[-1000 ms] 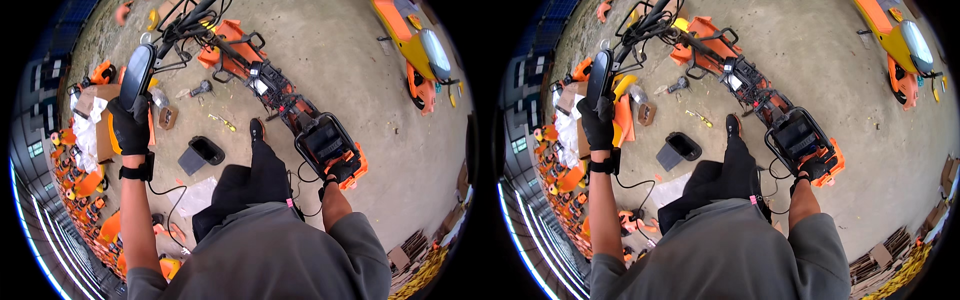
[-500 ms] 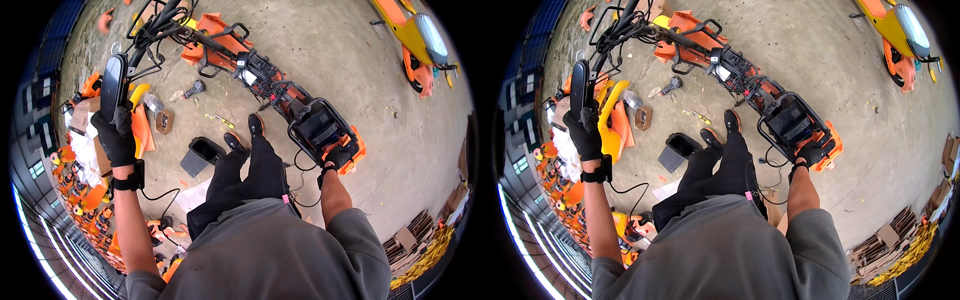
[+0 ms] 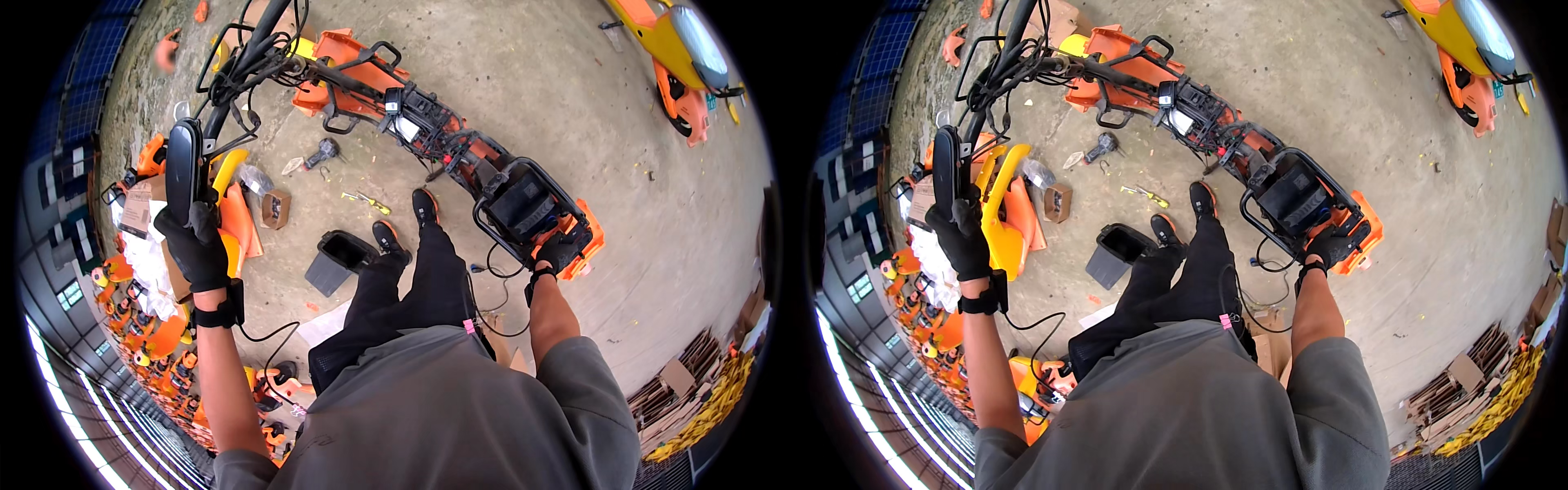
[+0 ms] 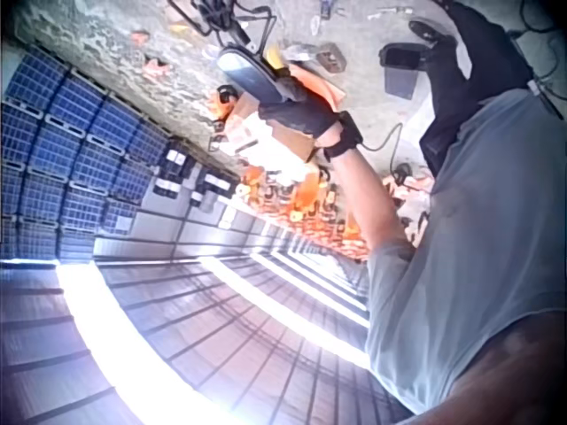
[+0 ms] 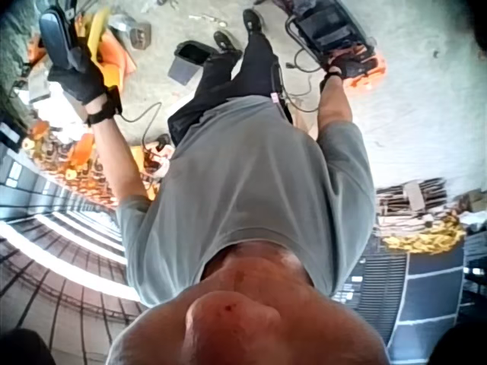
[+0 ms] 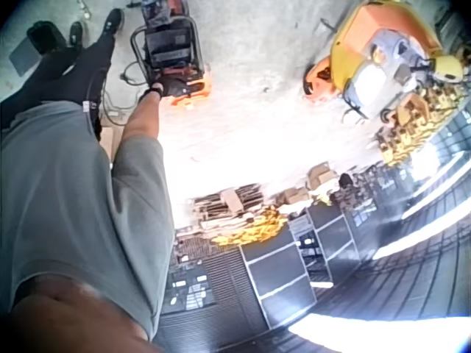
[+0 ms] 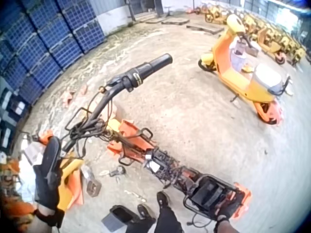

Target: The person connects wires and components on a motorcycle chassis by hand, plugging in several electrical connectors.

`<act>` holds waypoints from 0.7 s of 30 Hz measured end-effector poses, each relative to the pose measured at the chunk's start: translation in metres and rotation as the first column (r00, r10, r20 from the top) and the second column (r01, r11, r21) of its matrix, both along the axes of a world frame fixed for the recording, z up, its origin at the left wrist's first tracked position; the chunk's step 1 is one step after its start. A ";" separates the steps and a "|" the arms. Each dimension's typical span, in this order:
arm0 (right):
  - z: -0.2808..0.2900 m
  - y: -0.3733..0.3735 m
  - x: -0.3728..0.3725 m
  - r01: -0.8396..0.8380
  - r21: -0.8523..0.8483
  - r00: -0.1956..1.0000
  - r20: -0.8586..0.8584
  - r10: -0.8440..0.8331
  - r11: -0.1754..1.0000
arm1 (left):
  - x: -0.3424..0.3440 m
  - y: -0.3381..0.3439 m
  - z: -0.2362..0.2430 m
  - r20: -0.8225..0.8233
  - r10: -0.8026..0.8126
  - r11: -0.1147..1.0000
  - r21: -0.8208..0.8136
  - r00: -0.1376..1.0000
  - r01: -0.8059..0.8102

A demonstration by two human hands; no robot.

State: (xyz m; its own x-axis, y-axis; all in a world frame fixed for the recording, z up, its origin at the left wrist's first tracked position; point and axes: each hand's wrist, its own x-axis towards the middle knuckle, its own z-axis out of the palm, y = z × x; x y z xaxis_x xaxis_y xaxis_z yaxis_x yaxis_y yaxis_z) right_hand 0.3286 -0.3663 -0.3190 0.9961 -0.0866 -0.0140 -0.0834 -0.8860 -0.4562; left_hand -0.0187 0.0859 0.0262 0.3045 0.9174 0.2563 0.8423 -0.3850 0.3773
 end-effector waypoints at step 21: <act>-0.043 -0.037 -0.005 -0.136 -0.158 0.991 -0.007 0.137 0.978 | -0.030 -0.012 -0.021 0.179 -0.125 0.991 -0.020 0.976 0.131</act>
